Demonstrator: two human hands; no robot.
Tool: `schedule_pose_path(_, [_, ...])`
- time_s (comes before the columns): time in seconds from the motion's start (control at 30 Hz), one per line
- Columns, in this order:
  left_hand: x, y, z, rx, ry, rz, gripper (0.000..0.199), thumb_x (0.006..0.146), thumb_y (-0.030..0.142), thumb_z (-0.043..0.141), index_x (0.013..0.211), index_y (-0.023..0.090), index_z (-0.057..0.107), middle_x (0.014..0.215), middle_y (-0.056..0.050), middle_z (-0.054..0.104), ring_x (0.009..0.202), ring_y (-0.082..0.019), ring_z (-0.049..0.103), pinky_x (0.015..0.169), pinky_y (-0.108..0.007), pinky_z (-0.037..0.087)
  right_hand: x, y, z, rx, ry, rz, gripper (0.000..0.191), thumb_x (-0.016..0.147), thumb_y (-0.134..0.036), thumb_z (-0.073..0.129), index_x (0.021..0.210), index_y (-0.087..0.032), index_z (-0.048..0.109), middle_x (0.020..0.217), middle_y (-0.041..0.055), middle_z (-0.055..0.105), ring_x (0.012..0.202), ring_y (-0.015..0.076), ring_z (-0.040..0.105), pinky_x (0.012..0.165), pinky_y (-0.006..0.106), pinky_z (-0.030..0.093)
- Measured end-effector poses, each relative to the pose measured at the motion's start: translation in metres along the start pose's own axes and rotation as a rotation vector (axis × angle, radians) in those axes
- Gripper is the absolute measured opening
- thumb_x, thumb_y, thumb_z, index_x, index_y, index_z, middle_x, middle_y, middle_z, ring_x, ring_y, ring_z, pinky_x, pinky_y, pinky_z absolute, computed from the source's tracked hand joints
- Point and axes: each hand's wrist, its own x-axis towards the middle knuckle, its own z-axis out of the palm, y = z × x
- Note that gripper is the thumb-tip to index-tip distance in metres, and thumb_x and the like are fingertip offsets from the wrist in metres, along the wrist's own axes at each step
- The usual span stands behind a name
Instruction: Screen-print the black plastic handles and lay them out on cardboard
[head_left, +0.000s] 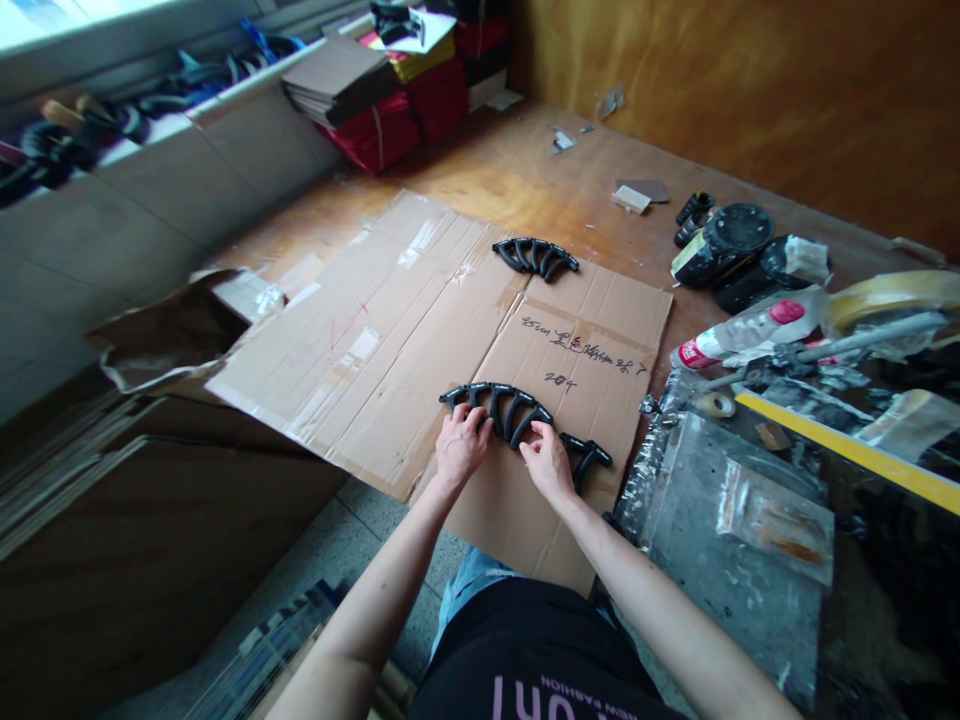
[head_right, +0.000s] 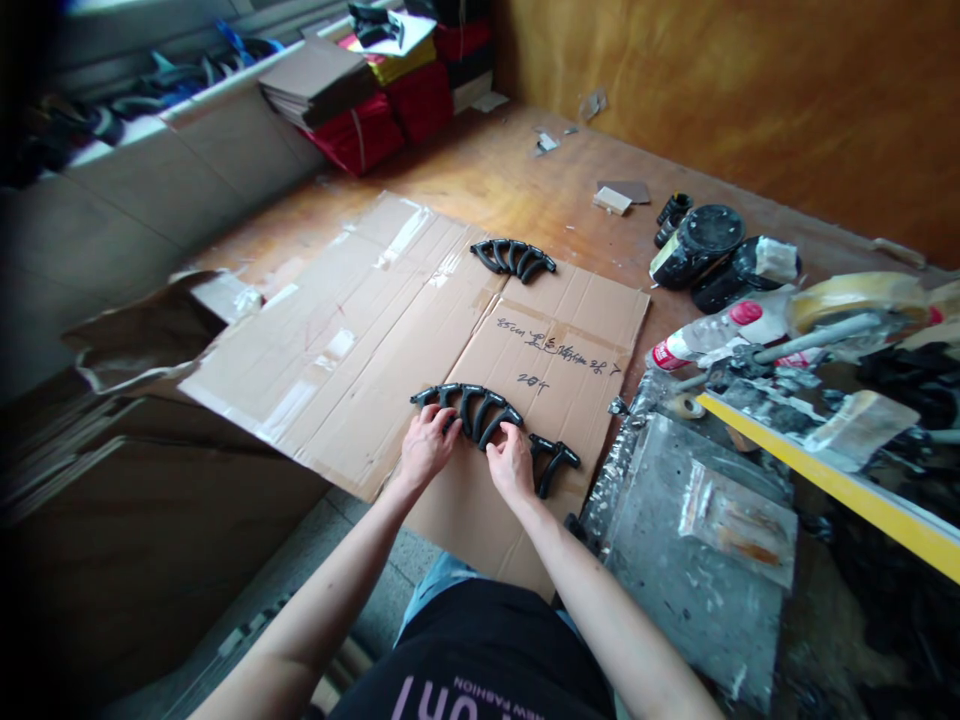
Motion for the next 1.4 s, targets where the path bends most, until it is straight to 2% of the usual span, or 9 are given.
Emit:
schedule_pose_path(0.2, [0.000, 0.004, -0.007, 0.010, -0.033, -0.017, 0.041, 0.094, 0.046, 0.042, 0.127, 0.029, 0.060, 0.130, -0.010, 0.054, 0.110, -0.026, 0.055, 0.087, -0.035, 0.048, 0.002, -0.010, -0.005, -0.105, -0.077, -0.054, 0.060, 0.082, -0.020, 0.059, 0.139, -0.013, 0.045, 0.079, 0.0028, 0.071, 0.082, 0.0190, 0.068, 0.091, 0.036, 0.051])
schedule_pose_path(0.3, [-0.013, 0.015, -0.006, 0.064, 0.041, -0.026, 0.048, 0.093, 0.048, 0.043, 0.135, 0.029, 0.054, 0.142, -0.013, 0.045, 0.118, -0.031, 0.050, 0.093, -0.044, 0.045, -0.004, -0.008, -0.013, -0.169, -0.105, -0.133, 0.053, 0.084, -0.018, 0.058, 0.136, -0.014, 0.051, 0.109, 0.0102, 0.070, 0.088, 0.0181, 0.068, 0.094, 0.035, 0.051])
schedule_pose_path(0.47, [-0.030, 0.043, 0.019, 0.035, 0.136, 0.031, 0.056, 0.087, 0.052, 0.052, 0.133, 0.021, 0.056, 0.147, -0.016, 0.043, 0.136, -0.037, 0.034, 0.112, -0.057, 0.024, -0.029, 0.005, -0.024, -0.286, -0.095, -0.284, 0.043, 0.086, -0.013, 0.051, 0.128, -0.016, 0.060, 0.138, 0.0128, 0.054, 0.126, 0.0227, 0.053, 0.108, 0.039, 0.042])
schedule_pose_path(0.63, [-0.015, 0.057, 0.045, 0.092, 0.206, -0.047, 0.065, 0.084, 0.056, 0.054, 0.133, 0.013, 0.055, 0.146, -0.019, 0.044, 0.138, -0.044, 0.029, 0.109, -0.066, 0.023, -0.051, 0.020, -0.028, -0.316, -0.106, -0.275, 0.039, 0.086, -0.013, 0.048, 0.122, -0.018, 0.064, 0.134, 0.0105, 0.058, 0.124, 0.0236, 0.054, 0.109, 0.043, 0.042])
schedule_pose_path(0.8, [0.003, 0.050, 0.047, 0.121, 0.229, -0.013, 0.053, 0.082, 0.052, 0.057, 0.115, 0.012, 0.065, 0.138, -0.019, 0.052, 0.136, -0.044, 0.033, 0.109, -0.066, 0.025, -0.061, 0.029, -0.030, -0.222, -0.074, -0.266, 0.039, 0.086, -0.014, 0.049, 0.120, -0.021, 0.066, 0.132, 0.0087, 0.060, 0.120, 0.0234, 0.058, 0.106, 0.043, 0.046])
schedule_pose_path(0.93, [0.050, 0.043, 0.041, 0.127, 0.233, 0.053, 0.051, 0.081, 0.054, 0.058, 0.112, 0.014, 0.065, 0.138, -0.017, 0.053, 0.135, -0.042, 0.034, 0.108, -0.063, 0.027, -0.068, 0.029, -0.035, -0.108, -0.015, -0.243, 0.038, 0.087, -0.017, 0.047, 0.120, -0.022, 0.066, 0.131, 0.0094, 0.061, 0.117, 0.0243, 0.060, 0.101, 0.043, 0.051])
schedule_pose_path(1.2, [0.231, 0.097, 0.025, 0.087, 0.207, 0.031, 0.055, 0.081, 0.056, 0.055, 0.114, 0.012, 0.063, 0.135, -0.020, 0.054, 0.131, -0.041, 0.037, 0.108, -0.061, 0.024, -0.086, 0.035, -0.054, -0.013, 0.108, -0.113, 0.036, 0.087, -0.020, 0.049, 0.117, -0.023, 0.068, 0.131, 0.0094, 0.061, 0.108, 0.0230, 0.066, 0.090, 0.036, 0.057])
schedule_pose_path(1.3, [0.258, 0.114, 0.031, 0.086, 0.167, -0.015, 0.059, 0.083, 0.055, 0.051, 0.119, 0.009, 0.058, 0.139, -0.024, 0.048, 0.135, -0.044, 0.030, 0.107, -0.066, 0.022, -0.092, 0.037, -0.064, -0.009, 0.137, -0.072, 0.036, 0.087, -0.019, 0.048, 0.117, -0.022, 0.068, 0.131, 0.0100, 0.061, 0.107, 0.0225, 0.066, 0.090, 0.035, 0.057])
schedule_pose_path(1.4, [0.253, 0.115, 0.043, 0.075, 0.202, 0.015, 0.068, 0.086, 0.057, 0.045, 0.133, 0.008, 0.047, 0.154, -0.026, 0.027, 0.143, -0.045, 0.015, 0.107, -0.068, 0.019, -0.098, 0.035, -0.077, 0.003, 0.178, -0.038, 0.038, 0.086, -0.016, 0.048, 0.118, -0.021, 0.068, 0.131, 0.0100, 0.061, 0.107, 0.0219, 0.066, 0.094, 0.037, 0.055])
